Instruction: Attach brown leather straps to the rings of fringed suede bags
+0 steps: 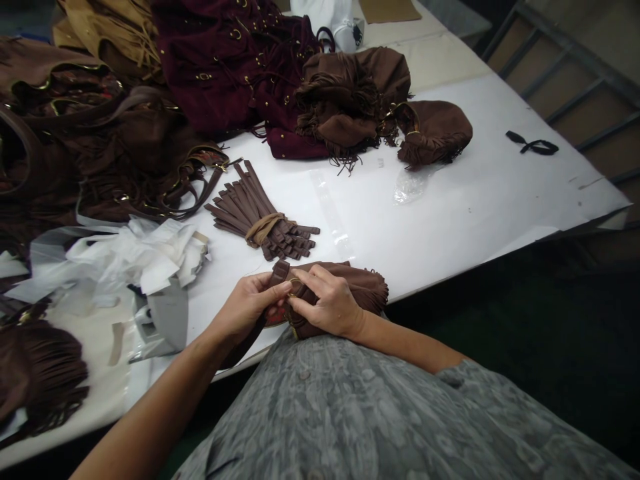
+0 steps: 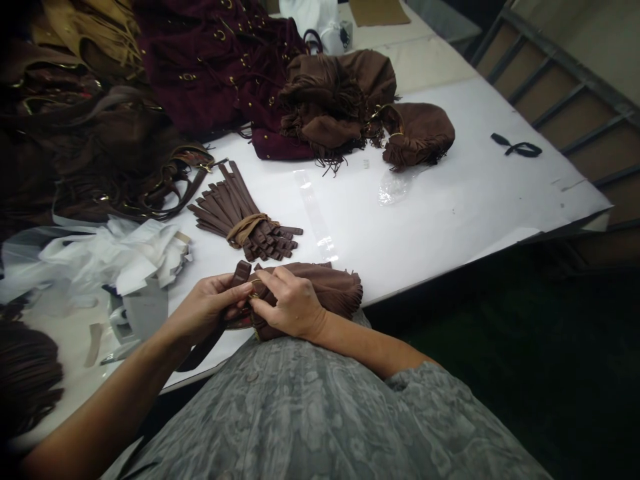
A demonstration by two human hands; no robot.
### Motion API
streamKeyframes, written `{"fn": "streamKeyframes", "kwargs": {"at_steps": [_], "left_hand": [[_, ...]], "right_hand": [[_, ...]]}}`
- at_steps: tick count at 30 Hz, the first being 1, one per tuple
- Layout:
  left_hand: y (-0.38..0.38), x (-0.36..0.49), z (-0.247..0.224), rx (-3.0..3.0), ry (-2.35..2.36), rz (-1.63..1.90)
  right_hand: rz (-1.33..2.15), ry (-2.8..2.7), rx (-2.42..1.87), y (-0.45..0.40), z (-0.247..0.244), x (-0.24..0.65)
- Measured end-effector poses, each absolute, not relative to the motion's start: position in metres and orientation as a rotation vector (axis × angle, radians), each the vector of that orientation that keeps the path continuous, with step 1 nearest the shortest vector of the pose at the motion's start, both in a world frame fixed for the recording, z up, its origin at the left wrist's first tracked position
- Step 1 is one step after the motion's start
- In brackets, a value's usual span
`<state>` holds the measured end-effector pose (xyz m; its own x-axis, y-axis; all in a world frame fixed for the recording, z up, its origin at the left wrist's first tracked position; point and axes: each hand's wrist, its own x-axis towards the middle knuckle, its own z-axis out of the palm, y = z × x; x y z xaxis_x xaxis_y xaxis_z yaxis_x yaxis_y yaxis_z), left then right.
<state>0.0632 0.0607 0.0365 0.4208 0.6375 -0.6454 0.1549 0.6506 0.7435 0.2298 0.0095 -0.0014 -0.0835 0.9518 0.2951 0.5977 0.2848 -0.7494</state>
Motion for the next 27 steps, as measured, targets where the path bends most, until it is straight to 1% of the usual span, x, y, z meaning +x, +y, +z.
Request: {"fn": "streamKeyframes", "kwargs": {"at_steps": [8, 12, 18, 24, 27], "left_hand": [[0.077, 0.065, 0.029, 0.791, 1.116, 0.293], [0.081, 0.072, 0.028, 0.792, 1.144, 0.267], [0.081, 0.072, 0.028, 0.792, 1.064, 0.253], [0.065, 0.058, 0.011, 0.792, 0.985, 0.230], [0.055, 0.056, 0.006, 0.829, 1.018, 0.295]], "right_hand": [[0.480, -2.000, -1.508, 0.014, 0.009, 0.227], [0.452, -2.079, -1.476, 0.019, 0.003, 0.229], [0.405, -2.007, -1.359, 0.019, -0.006, 0.233], [0.370, -2.002, -1.346, 0.008, -0.023, 0.231], [0.405, -2.010, -1.355, 0.006, -0.028, 0.230]]}}
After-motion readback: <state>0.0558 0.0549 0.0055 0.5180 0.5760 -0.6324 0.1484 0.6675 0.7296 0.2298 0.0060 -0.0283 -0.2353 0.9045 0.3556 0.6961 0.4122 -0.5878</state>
